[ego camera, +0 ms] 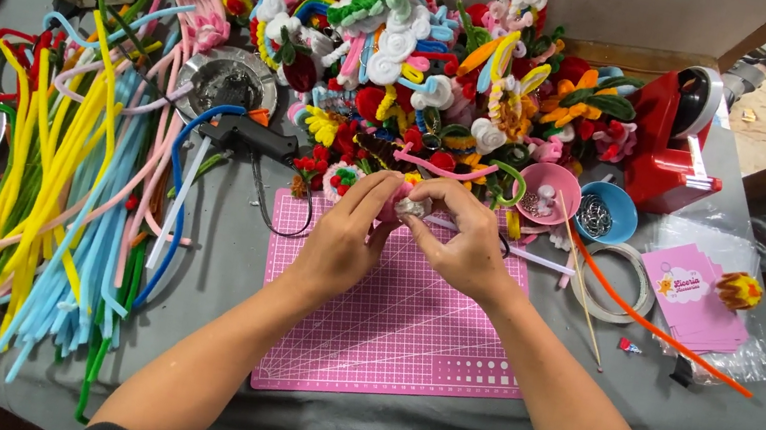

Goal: Assembling decorative floral items by applying hot glue to small components and attaching them to pipe cleaners.

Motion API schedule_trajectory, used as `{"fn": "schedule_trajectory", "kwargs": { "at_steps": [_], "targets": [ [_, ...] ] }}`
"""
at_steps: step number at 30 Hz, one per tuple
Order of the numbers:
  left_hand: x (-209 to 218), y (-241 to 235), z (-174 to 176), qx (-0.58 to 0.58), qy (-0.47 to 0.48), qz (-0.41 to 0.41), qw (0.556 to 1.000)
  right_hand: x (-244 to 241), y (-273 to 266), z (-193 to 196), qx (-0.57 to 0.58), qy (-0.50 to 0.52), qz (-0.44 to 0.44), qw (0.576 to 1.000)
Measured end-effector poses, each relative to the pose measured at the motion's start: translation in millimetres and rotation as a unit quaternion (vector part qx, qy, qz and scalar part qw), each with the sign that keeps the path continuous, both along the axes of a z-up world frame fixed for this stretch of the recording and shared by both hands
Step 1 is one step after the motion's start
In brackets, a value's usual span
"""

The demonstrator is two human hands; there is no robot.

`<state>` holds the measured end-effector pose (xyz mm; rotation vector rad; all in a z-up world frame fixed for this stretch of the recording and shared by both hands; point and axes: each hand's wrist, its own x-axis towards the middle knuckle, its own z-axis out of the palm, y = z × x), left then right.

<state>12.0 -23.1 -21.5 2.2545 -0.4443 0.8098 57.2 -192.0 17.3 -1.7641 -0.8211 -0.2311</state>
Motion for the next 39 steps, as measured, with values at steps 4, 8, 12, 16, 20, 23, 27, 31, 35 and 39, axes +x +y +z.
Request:
{"fn": "schedule_trajectory", "kwargs": {
  "at_steps": [4,8,12,16,20,23,27,31,35,39],
  "targets": [
    [-1,2,0,-0.010,0.008,0.004,1.000,2,-1,-4,0.015,0.020,0.003,1.000],
    [3,11,-7,-0.026,0.047,0.000,0.999,2,-6,-5,0.097,0.128,0.055,0.985],
    [-1,14,-2,-0.019,0.148,-0.057,0.987,4,-12,-4,0.137,0.182,0.088,0.970],
    [-4,11,15,0.004,0.128,-0.045,0.991,1,-7,-2,0.116,0.145,0.060,0.981],
    [-4,10,14,-0.126,0.024,-0.049,0.991,-2,1,2,0.038,0.011,-0.020,0.999],
    [0,6,3,-0.154,0.001,-0.057,0.986,-5,4,-3,0.008,-0.059,-0.025,0.998],
    [3,4,2,-0.196,0.005,-0.062,0.979,-10,6,-11,0.012,-0.097,-0.012,0.995],
    [-4,5,18,-0.290,0.083,-0.092,0.949,-12,5,7,0.016,-0.098,-0.004,0.995],
    [-7,4,20,-0.451,0.190,-0.152,0.858,-13,2,12,0.020,-0.046,0.028,0.998],
    [1,9,-6,-0.496,0.240,-0.175,0.816,-13,0,12,0.041,0.031,0.054,0.997]
  ]
}}
